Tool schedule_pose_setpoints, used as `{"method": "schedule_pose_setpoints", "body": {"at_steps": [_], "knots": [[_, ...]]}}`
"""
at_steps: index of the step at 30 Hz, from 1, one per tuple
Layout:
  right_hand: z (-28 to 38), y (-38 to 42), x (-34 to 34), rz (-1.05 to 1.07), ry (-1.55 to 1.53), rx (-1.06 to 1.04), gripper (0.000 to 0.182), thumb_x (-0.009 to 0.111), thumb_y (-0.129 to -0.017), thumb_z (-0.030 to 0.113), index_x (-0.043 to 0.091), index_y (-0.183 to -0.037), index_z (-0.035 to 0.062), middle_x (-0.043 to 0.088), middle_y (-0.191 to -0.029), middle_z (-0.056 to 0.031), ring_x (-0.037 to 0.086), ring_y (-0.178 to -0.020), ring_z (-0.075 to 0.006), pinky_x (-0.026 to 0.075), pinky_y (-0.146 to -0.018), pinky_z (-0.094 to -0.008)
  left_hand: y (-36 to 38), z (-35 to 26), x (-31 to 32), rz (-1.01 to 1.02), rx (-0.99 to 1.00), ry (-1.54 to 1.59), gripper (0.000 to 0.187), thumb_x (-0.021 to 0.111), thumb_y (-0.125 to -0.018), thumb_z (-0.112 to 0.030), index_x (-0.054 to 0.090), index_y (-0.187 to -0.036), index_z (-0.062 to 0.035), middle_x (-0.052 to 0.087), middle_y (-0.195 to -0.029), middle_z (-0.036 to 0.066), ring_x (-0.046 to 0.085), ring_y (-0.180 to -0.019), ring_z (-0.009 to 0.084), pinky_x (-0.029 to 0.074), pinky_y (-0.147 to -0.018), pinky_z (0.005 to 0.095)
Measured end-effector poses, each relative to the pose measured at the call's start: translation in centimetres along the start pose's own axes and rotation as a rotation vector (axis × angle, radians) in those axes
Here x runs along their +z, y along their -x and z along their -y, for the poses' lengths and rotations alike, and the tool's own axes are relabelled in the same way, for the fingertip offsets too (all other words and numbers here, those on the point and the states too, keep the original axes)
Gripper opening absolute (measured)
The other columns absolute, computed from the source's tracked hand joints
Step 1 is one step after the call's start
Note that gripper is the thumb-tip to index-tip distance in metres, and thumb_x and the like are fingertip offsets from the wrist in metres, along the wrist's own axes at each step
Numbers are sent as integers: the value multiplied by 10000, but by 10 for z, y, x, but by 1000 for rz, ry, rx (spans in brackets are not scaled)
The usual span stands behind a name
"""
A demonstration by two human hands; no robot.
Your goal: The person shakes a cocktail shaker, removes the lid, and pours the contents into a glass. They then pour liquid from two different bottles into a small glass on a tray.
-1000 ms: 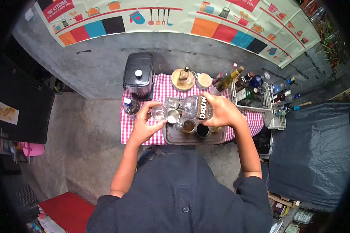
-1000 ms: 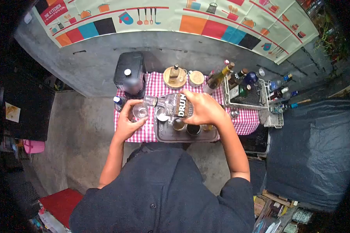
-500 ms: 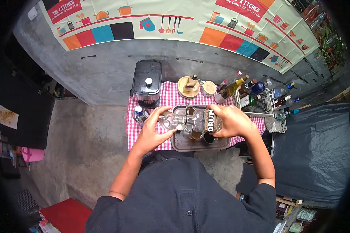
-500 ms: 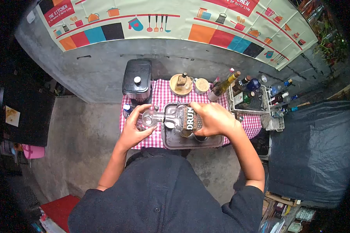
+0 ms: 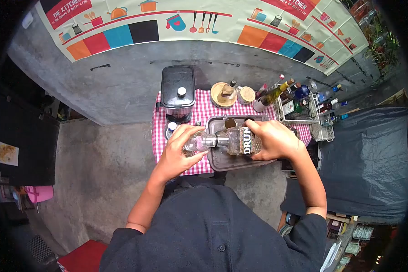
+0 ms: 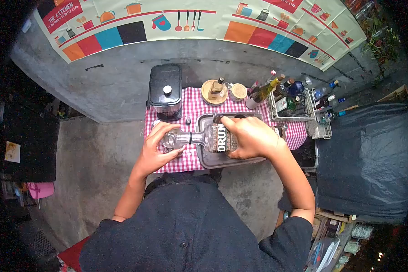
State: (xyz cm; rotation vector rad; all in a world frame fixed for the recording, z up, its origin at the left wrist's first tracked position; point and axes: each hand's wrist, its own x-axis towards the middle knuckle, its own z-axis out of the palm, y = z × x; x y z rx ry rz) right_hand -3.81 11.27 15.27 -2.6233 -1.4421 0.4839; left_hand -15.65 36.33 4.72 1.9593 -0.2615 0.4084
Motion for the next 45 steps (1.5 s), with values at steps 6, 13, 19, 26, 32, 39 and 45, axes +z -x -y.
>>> {"method": "schedule_pose_setpoints", "body": {"at_steps": [6, 13, 19, 26, 32, 39, 45], "knots": [[19, -9, 0, 10, 33, 2, 675, 832, -566, 249, 493, -1090, -8, 638, -888, -216, 638, -852, -420, 513, -719, -471, 8, 5, -14, 8, -28, 48, 540, 814, -667, -76, 622, -1168, -18, 611, -1081, 113, 594, -1026, 248, 459, -918, 356], [30, -15, 2, 49, 66, 19, 686, 815, -574, 263, 480, -1107, -9, 632, -933, -211, 635, -849, -423, 514, -721, -478, 18, 10, -21, -18, -67, 95, 542, 818, -660, -66, 618, -1161, -22, 616, -1088, 111, 603, -1035, 246, 458, -932, 357], [37, -18, 2, 65, 89, 28, 694, 817, -574, 259, 477, -1116, -10, 636, -944, -213, 636, -856, -424, 514, -719, -479, 23, 14, -23, -19, -94, 129, 537, 816, -661, -59, 615, -1158, -20, 617, -1080, 110, 605, -1036, 243, 460, -931, 355], [39, -20, 2, 72, 86, 34, 698, 823, -567, 263, 477, -1108, -11, 638, -946, -211, 638, -860, -420, 514, -727, -476, 24, 17, -24, -8, -100, 142, 518, 812, -677, -56, 611, -1153, -14, 612, -1078, 107, 610, -1035, 235, 470, -921, 346], [41, -18, -1, 82, 83, 44, 697, 824, -567, 269, 477, -1103, -9, 638, -944, -209, 639, -859, -419, 516, -729, -478, 25, 16, -23, 11, -178, 203, 525, 808, -692, -50, 592, -1170, -16, 601, -1081, 88, 614, -1033, 205, 491, -901, 321], [40, -17, -1, 87, 89, 55, 684, 823, -575, 270, 473, -1092, -8, 635, -942, -210, 637, -855, -422, 517, -722, -479, 25, 18, -21, 15, -159, 160, 517, 810, -690, -53, 597, -1159, -11, 605, -1073, 90, 620, -1021, 206, 492, -899, 326], [38, -16, 2, 92, 89, 53, 689, 822, -580, 266, 472, -1107, -6, 633, -940, -206, 636, -858, -422, 518, -721, -480, 26, 19, -19, 5, -178, 191, 507, 812, -694, -66, 601, -1152, -13, 613, -1065, 96, 629, -1001, 209, 495, -886, 326]]}}
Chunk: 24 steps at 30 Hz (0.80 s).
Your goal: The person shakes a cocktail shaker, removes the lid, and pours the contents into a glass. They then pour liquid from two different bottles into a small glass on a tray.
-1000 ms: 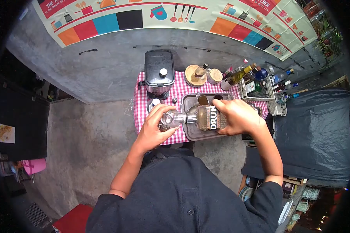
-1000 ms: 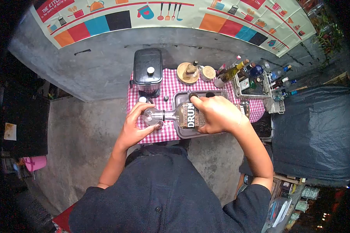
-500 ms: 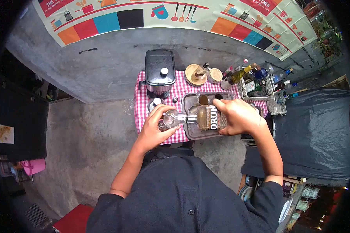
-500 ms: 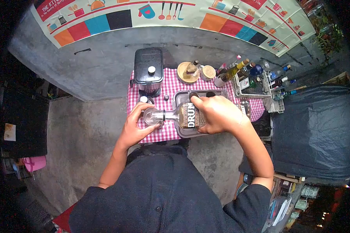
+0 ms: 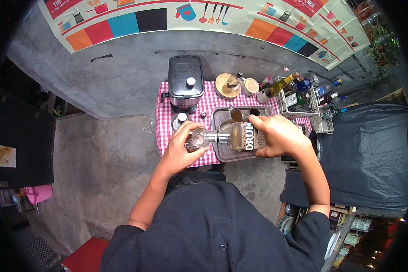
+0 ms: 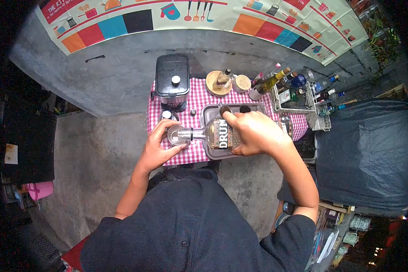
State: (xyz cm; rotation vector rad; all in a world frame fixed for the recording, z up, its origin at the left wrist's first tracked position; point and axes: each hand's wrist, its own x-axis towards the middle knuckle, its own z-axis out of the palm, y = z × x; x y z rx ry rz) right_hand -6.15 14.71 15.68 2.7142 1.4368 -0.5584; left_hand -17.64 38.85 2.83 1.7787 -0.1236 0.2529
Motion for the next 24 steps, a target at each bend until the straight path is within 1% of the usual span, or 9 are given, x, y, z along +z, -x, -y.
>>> {"method": "schedule_pose_setpoints", "body": {"at_steps": [9, 12, 14, 17, 24], "knots": [[3, -2, -2, 35, -1, 25, 708, 827, -572, 270, 474, -1117, -11, 640, -959, -210, 637, -874, -424, 518, -739, -484, -1, 2, 1, -6, 17, -24, 501, 813, -692, -63, 604, -1146, -18, 616, -1067, 94, 630, -999, 212, 490, -889, 331], [2, -2, -2, 39, 0, 29, 715, 831, -569, 273, 473, -1116, -17, 640, -964, -214, 638, -877, -423, 520, -744, -482, -1, 4, 2, 6, 33, -38, 503, 811, -696, -57, 601, -1151, -17, 607, -1075, 88, 625, -1012, 201, 495, -887, 325], [1, -2, 0, 39, -3, 30, 717, 832, -569, 274, 473, -1115, -20, 639, -965, -216, 638, -877, -423, 521, -747, -480, 0, 6, 3, 16, -18, 5, 499, 805, -705, -49, 597, -1158, -16, 597, -1087, 81, 617, -1024, 187, 501, -888, 316], [0, -1, 1, 21, 3, 21, 719, 833, -571, 275, 471, -1115, -25, 638, -962, -218, 638, -874, -423, 521, -748, -479, -1, 7, 3, 28, -8, -7, 498, 800, -711, -43, 594, -1163, -16, 589, -1092, 76, 611, -1032, 178, 506, -888, 309], [2, -1, -1, 41, 5, 42, 728, 835, -570, 273, 471, -1126, -24, 640, -955, -217, 641, -871, -421, 524, -746, -474, -1, 11, 4, 28, 11, -18, 510, 801, -709, -37, 589, -1173, -18, 585, -1092, 74, 610, -1033, 177, 507, -897, 311]]}}
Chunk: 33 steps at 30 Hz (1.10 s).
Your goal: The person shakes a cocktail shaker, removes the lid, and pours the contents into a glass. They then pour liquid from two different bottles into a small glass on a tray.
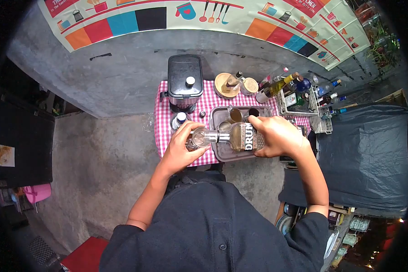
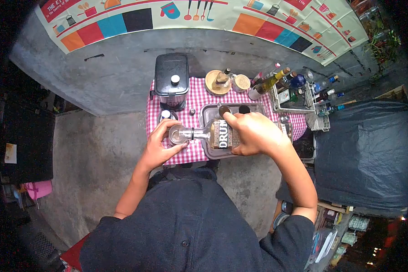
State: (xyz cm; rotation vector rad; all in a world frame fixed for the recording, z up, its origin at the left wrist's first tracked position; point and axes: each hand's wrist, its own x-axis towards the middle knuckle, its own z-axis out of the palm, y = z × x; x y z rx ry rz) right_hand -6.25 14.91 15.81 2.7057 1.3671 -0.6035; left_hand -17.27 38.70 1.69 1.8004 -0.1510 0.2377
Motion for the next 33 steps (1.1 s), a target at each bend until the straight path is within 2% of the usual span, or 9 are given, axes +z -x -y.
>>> {"method": "schedule_pose_setpoints", "body": {"at_steps": [20, 23, 26, 28, 30, 32, 33], "knots": [[2, 3, 5, -59, -17, -28, 665, 837, -561, 263, 484, -1061, 2, 639, -844, -216, 644, -840, -413, 518, -717, -477, 8, 12, 3, 4, -60, 27, 498, 790, -711, -20, 592, -1168, -30, 586, -1074, 58, 612, -1020, 165, 510, -895, 316], [3, 3, 6, -7, -24, 12, 681, 836, -563, 258, 484, -1086, -1, 640, -834, -226, 645, -848, -415, 520, -718, -476, 9, 9, 1, 13, -53, 36, 496, 787, -720, -17, 590, -1175, -25, 583, -1080, 53, 607, -1030, 158, 508, -905, 313], [1, 4, 17, -64, -67, -4, 723, 837, -558, 258, 481, -1129, -6, 648, -865, -235, 646, -857, -421, 525, -726, -474, 10, 5, -2, 18, -77, 86, 512, 790, -725, -9, 580, -1192, -15, 571, -1116, 55, 598, -1058, 155, 497, -929, 305], [1, 4, 26, -131, -172, 4, 747, 835, -554, 258, 479, -1153, -9, 654, -888, -242, 648, -854, -429, 528, -732, -478, 9, -2, -3, -6, -59, 137, 490, 791, -738, -27, 578, -1179, -16, 574, -1098, 66, 606, -1026, 161, 507, -889, 305], [1, 2, 37, -106, -214, 47, 746, 836, -554, 255, 484, -1157, -8, 664, -921, -245, 658, -864, -426, 536, -746, -463, 9, -6, -5, -28, -44, 186, 468, 791, -752, -44, 576, -1166, -17, 578, -1081, 76, 615, -995, 167, 516, -848, 304], [1, 1, 53, -223, -387, 78, 724, 838, -570, 258, 495, -1152, -3, 670, -945, -248, 664, -891, -422, 543, -755, -449, 9, -9, -8, -30, -17, 199, 474, 780, -761, -18, 564, -1183, -18, 565, -1098, 62, 614, -1017, 148, 526, -866, 289], [0, 1, 61, -247, -474, 94, 733, 852, -574, 275, 504, -1153, -11, 680, -974, -226, 685, -918, -385, 544, -781, -419, 10, -10, -10, 4, -89, 249, 535, 775, -745, 20, 548, -1229, 1, 547, -1168, 62, 578, -1100, 152, 462, -983, 300]]}}
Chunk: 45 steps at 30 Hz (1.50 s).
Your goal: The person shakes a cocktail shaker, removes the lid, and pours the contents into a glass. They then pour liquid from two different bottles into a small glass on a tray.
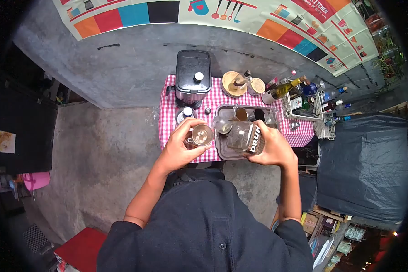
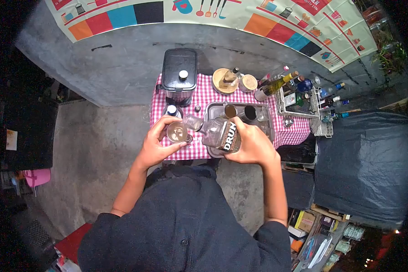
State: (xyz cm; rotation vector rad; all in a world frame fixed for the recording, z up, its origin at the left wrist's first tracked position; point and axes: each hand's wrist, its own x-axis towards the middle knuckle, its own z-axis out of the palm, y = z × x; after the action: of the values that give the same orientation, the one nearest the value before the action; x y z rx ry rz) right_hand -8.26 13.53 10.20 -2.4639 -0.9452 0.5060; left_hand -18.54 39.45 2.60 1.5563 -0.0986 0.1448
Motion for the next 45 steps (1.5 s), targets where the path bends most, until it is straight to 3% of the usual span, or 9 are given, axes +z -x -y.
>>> {"method": "schedule_pose_setpoints", "body": {"at_steps": [3, 4, 8, 11, 17, 22, 29, 35, 45], "knots": [[-6, 0, 23, -213, -157, -36, 735, 863, -568, 288, 514, -1134, -27, 686, -984, -189, 695, -932, -330, 539, -807, -396, 2, 5, -5, -23, -57, 86, 535, 766, -747, 35, 545, -1233, -4, 555, -1158, 61, 571, -1111, 151, 461, -984, 301], [-7, -2, 27, -297, -140, -118, 719, 861, -598, 302, 517, -1126, -46, 680, -909, -218, 697, -874, -364, 538, -782, -398, 3, 5, -7, -36, -58, 57, 541, 759, -745, 45, 539, -1237, -4, 563, -1155, 61, 567, -1120, 151, 458, -987, 301], [-30, -18, 45, -321, -343, -86, 684, 871, -588, 282, 565, -1134, 5, 667, -1031, -125, 655, -969, -226, 510, -882, -365, 7, 9, -16, -67, -85, 84, 536, 752, -746, 54, 537, -1234, -2, 560, -1177, 59, 563, -1129, 145, 449, -998, 294], [-46, -32, 60, -417, -435, -118, 665, 891, -609, 279, 574, -1128, 9, 661, -1046, -103, 648, -987, -210, 510, -906, -357, 9, 7, -23, -87, -103, 69, 537, 749, -748, 57, 536, -1236, -7, 558, -1179, 55, 559, -1138, 140, 445, -1005, 291], [-58, -72, 67, -417, -685, 18, 717, 912, -613, 271, 568, -1180, -2, 652, -1104, -99, 630, -1023, -190, 508, -919, -350, 17, 4, -31, -175, -78, 55, 545, 744, -751, 57, 526, -1246, -16, 560, -1202, 56, 555, -1155, 144, 444, -1017, 297], [-60, -99, 74, -364, -647, 55, 695, 897, -627, 186, 552, -1199, -5, 634, -1119, -82, 609, -1024, -167, 500, -918, -332, 23, 7, -36, -198, -82, 69, 545, 739, -755, 58, 524, -1250, -17, 560, -1200, 60, 549, -1163, 145, 441, -1021, 296], [-76, -128, 98, -273, -572, 8, 676, 884, -639, 179, 557, -1202, -3, 639, -1119, -91, 624, -1004, -155, 508, -910, -332, 26, 5, -41, -238, -92, 40, 552, 741, -752, 58, 522, -1254, -17, 558, -1203, 54, 543, -1171, 142, 434, -1026, 295], [-104, -152, 149, -361, -487, -30, 681, 879, -611, 215, 556, -1173, 5, 664, -1091, -145, 650, -1018, -239, 503, -929, -369, 29, 7, -42, -254, -82, 42, 551, 748, -748, 50, 528, -1249, -21, 553, -1217, 50, 540, -1174, 141, 432, -1026, 293], [-139, -166, 217, -377, -648, -39, 706, 833, -629, 136, 481, -1222, -14, 635, -1147, -169, 628, -1085, -257, 482, -963, -374, 33, 6, -31, -291, -165, -17, 537, 753, -748, 44, 539, -1236, -19, 544, -1200, 38, 540, -1168, 137, 434, -1020, 288]]}}
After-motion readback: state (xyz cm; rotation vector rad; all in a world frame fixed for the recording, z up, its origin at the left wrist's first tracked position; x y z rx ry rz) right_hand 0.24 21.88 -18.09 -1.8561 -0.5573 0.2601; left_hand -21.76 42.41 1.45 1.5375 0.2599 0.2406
